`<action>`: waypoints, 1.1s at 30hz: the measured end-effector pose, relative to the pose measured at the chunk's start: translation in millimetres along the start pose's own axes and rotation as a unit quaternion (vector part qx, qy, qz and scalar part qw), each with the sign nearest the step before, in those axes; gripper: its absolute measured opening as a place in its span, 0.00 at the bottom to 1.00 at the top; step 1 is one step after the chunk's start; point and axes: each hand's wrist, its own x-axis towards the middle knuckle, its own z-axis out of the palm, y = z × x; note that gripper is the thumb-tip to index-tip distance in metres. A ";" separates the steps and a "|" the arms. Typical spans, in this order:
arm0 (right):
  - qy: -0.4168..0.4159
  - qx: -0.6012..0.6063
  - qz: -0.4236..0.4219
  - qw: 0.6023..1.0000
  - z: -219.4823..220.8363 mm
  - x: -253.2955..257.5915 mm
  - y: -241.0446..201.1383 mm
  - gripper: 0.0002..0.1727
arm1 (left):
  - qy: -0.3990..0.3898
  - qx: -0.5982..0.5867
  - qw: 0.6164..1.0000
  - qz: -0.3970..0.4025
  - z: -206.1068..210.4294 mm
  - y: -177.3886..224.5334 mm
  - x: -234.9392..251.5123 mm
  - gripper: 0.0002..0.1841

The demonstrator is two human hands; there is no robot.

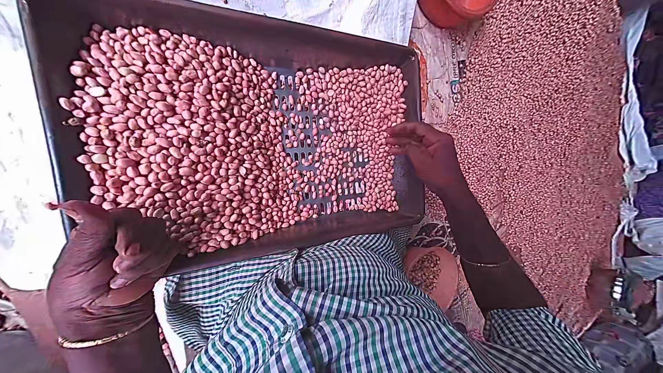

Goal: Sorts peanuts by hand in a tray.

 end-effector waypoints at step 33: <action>0.032 -0.321 -0.072 0.944 16.9 53.8 14.1 0.16 | 0.074 0.034 0.997 0.010 8.8 3.0 2.7 0.29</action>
